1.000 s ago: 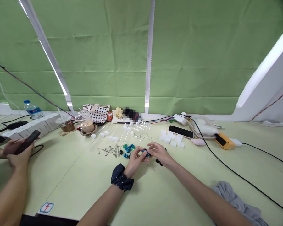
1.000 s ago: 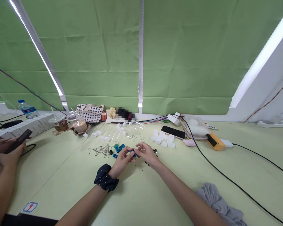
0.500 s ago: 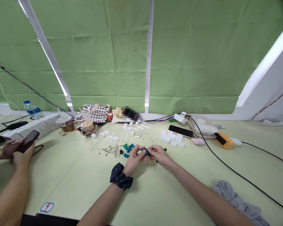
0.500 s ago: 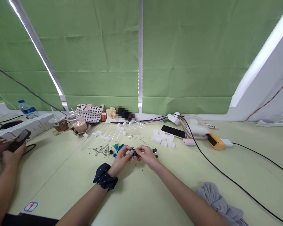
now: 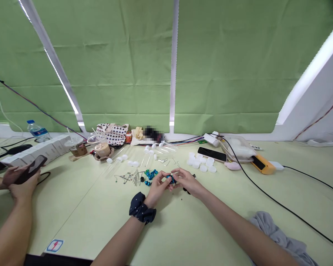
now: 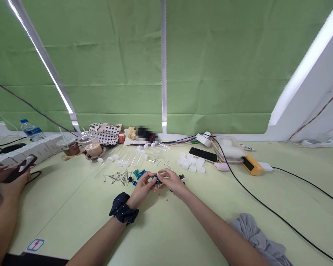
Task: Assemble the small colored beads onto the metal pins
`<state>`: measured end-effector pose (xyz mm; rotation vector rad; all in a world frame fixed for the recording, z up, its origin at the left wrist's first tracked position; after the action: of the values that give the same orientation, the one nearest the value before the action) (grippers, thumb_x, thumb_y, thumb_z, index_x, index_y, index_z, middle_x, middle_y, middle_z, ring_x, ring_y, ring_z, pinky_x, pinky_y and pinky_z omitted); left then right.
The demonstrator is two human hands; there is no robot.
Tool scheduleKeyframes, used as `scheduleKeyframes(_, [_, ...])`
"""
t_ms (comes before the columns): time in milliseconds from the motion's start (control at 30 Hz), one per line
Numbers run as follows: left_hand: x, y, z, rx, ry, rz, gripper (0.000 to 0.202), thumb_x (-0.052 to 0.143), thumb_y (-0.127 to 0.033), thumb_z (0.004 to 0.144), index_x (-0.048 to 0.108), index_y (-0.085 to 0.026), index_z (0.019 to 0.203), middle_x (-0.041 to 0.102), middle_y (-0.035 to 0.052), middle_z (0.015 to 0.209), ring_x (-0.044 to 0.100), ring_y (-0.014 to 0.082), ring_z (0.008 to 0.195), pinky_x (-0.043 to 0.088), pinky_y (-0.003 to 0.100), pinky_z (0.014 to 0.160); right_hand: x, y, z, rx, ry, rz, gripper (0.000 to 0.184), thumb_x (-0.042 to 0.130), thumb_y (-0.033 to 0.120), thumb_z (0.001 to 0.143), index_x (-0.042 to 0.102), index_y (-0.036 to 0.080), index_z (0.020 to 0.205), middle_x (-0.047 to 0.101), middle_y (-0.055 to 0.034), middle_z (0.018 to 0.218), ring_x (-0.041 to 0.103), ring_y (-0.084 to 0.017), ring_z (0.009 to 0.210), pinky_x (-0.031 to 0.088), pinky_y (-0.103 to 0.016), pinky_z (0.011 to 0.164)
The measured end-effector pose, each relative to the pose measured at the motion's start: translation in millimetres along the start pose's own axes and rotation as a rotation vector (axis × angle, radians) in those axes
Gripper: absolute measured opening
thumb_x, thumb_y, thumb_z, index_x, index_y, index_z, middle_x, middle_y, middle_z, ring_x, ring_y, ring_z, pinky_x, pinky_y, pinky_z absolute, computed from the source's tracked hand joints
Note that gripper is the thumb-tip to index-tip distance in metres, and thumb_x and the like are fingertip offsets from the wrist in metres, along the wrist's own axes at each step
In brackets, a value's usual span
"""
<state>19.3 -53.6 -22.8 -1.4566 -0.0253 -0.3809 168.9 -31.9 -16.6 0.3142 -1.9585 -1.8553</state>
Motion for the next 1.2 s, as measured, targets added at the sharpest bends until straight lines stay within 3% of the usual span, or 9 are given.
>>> scheduleKeyframes(67, [-0.1,-0.6,0.0,-0.003,0.006,-0.004,0.031,0.065,-0.039,0.073,0.050,-0.016,0.087,0.056,-0.0022,0.065,0.055,0.0090,0.052,0.044,0.022,0.052,0.7,-0.5,-0.5,0.065,0.050,-0.025,0.040,0.056,0.055,0.073,0.058,0.016,0.081,0.062,-0.0037,0.071,0.058,-0.014,0.060,0.046,-0.028,0.056])
scheduleKeyframes(200, [-0.1,-1.4,-0.2,-0.005,0.000,-0.006,0.031,0.065,-0.039,0.072,0.050,-0.017,0.087,0.056,-0.0023,0.065,0.055,0.0093,0.052,0.044,0.022,0.051,0.6,1.9,-1.0,-0.088,-0.017,0.004,0.041,0.075,0.041,0.059,0.056,0.020,0.089,0.062,-0.0027,0.086,0.060,-0.015,0.077,0.047,-0.027,0.068])
scheduleKeyframes(367, [-0.4,-1.0,0.4,-0.014,0.003,0.009,0.032,0.065,-0.039,0.072,0.050,-0.016,0.087,0.056,-0.0022,0.065,0.054,0.0085,0.049,0.044,0.022,0.051,0.5,-2.1,0.8,0.069,0.025,0.007,0.041,0.057,0.057,0.071,0.057,0.016,0.080,0.061,-0.0034,0.068,0.058,-0.015,0.058,0.045,-0.028,0.054])
scheduleKeyframes(500, [-1.7,-0.8,1.1,-0.007,-0.002,0.001,0.031,0.065,-0.039,0.072,0.050,-0.017,0.086,0.056,-0.0025,0.064,0.055,0.0090,0.051,0.043,0.022,0.051,-1.8,-1.3,1.9,-0.081,-0.049,0.038,0.042,0.077,0.038,0.057,0.056,0.020,0.089,0.063,-0.0027,0.087,0.060,-0.016,0.078,0.048,-0.028,0.068])
scheduleKeyframes(633, [-1.2,-0.3,0.4,-0.013,0.024,-0.002,0.029,0.064,-0.037,0.074,0.049,-0.016,0.087,0.056,-0.0020,0.065,0.054,0.0086,0.050,0.044,0.022,0.051,-0.5,0.1,0.3,0.075,0.043,0.024,0.038,0.060,0.053,0.071,0.058,0.016,0.083,0.063,-0.0049,0.071,0.059,-0.016,0.061,0.047,-0.030,0.057])
scheduleKeyframes(800, [-2.1,1.5,0.4,-0.005,0.017,-0.006,0.027,0.063,-0.036,0.075,0.048,-0.017,0.087,0.056,-0.0025,0.065,0.055,0.0087,0.053,0.043,0.021,0.051,-2.5,1.8,0.4,-0.095,-0.046,0.006,0.044,0.078,0.036,0.056,0.056,0.021,0.091,0.061,-0.0031,0.091,0.060,-0.015,0.080,0.047,-0.028,0.070])
scheduleKeyframes(933, [-3.9,2.7,1.2,-0.010,0.028,-0.006,0.026,0.063,-0.034,0.076,0.049,-0.017,0.089,0.056,-0.0027,0.063,0.054,0.0082,0.051,0.043,0.021,0.051,-2.8,-3.9,2.3,0.102,0.040,0.004,0.040,0.055,0.054,0.074,0.057,0.016,0.084,0.061,-0.0042,0.071,0.057,-0.013,0.056,0.045,-0.029,0.054])
scheduleKeyframes(1100, [-4.6,3.7,1.6,-0.013,-0.003,-0.038,0.028,0.065,-0.035,0.074,0.049,-0.016,0.089,0.058,-0.0015,0.068,0.056,0.0091,0.053,0.044,0.022,0.052,-2.6,-2.0,0.7,-0.050,0.005,0.003,0.043,0.076,0.040,0.059,0.055,0.020,0.092,0.060,-0.0016,0.086,0.059,-0.013,0.071,0.047,-0.026,0.062])
scheduleKeyframes(1200, [-3.8,4.8,1.1,-0.007,-0.009,-0.051,0.029,0.065,-0.036,0.073,0.049,-0.016,0.088,0.057,-0.0022,0.068,0.055,0.0082,0.051,0.045,0.022,0.052,-1.5,-2.5,-1.2,0.071,0.055,0.013,0.041,0.063,0.051,0.070,0.054,0.019,0.094,0.061,-0.0029,0.080,0.059,-0.014,0.066,0.046,-0.027,0.057])
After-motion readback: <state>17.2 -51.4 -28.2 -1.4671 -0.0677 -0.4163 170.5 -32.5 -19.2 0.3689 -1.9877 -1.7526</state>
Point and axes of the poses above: each hand's wrist, its own z-axis towards the middle knuckle, its own x-axis out of the palm, y = z × x, the point moved 1 cm from there along z, towards the middle knuckle
